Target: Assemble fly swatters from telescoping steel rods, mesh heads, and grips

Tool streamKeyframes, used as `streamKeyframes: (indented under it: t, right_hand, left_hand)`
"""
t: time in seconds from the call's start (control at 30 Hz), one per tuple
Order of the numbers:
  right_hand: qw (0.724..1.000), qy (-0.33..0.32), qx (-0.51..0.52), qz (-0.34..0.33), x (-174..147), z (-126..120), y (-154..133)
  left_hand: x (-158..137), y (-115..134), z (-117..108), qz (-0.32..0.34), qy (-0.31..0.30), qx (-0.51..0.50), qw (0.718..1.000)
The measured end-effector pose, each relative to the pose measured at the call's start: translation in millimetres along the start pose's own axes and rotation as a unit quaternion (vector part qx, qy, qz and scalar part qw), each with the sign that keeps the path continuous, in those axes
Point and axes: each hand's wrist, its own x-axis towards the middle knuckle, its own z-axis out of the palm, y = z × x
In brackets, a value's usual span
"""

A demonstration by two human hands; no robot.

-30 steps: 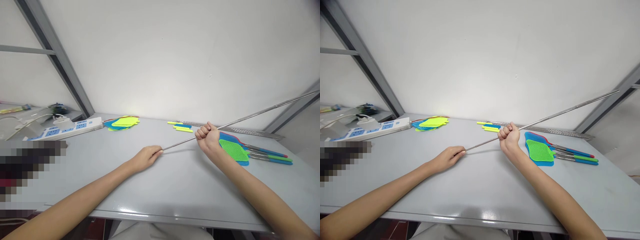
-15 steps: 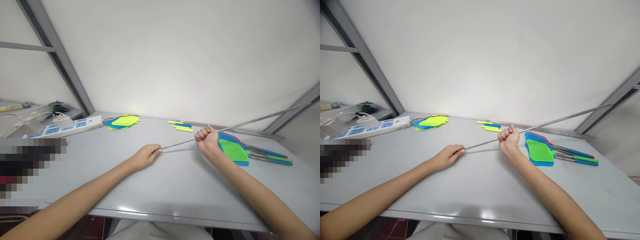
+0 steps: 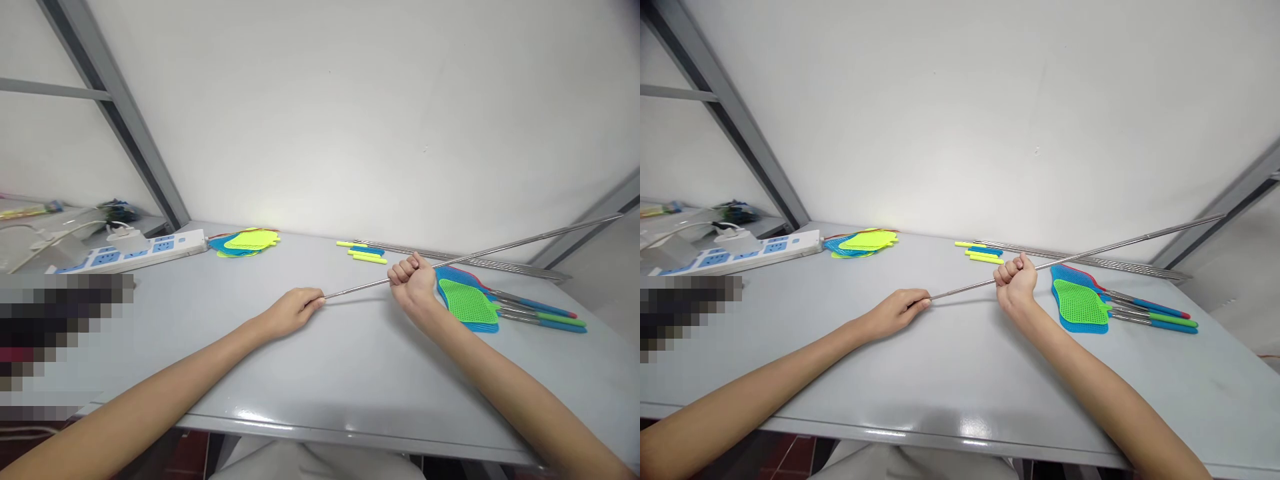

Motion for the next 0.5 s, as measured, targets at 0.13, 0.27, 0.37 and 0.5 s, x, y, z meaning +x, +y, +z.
streamKeyframes:
  t: [0.13, 0.27, 0.37, 0.5]
  right_hand:
    - [1.000, 0.007, -0.004, 0.008, -2.9, -1.2, 5.1]
    - [1.000, 0.017, -0.005, 0.012, -3.3, -2.4, 7.6]
    - [1.000, 0.017, 0.001, 0.009, -3.6, -2.6, 7.6]
    - [1.000, 0.016, 0.001, 0.002, -5.5, -1.7, 7.5]
  left_hand:
    - [-0.6, 0.1, -0.8, 0.006, -0.008, 0.002, 1.000]
    - [-0.7, 0.5, -1.0, 0.007, -0.009, 0.000, 1.000]
    - [-0.3, 0.2, -0.6, 0.009, -0.010, -0.001, 1.000]
    - [-0.1, 0.4, -0.6, 0.008, -0.014, -0.003, 1.000]
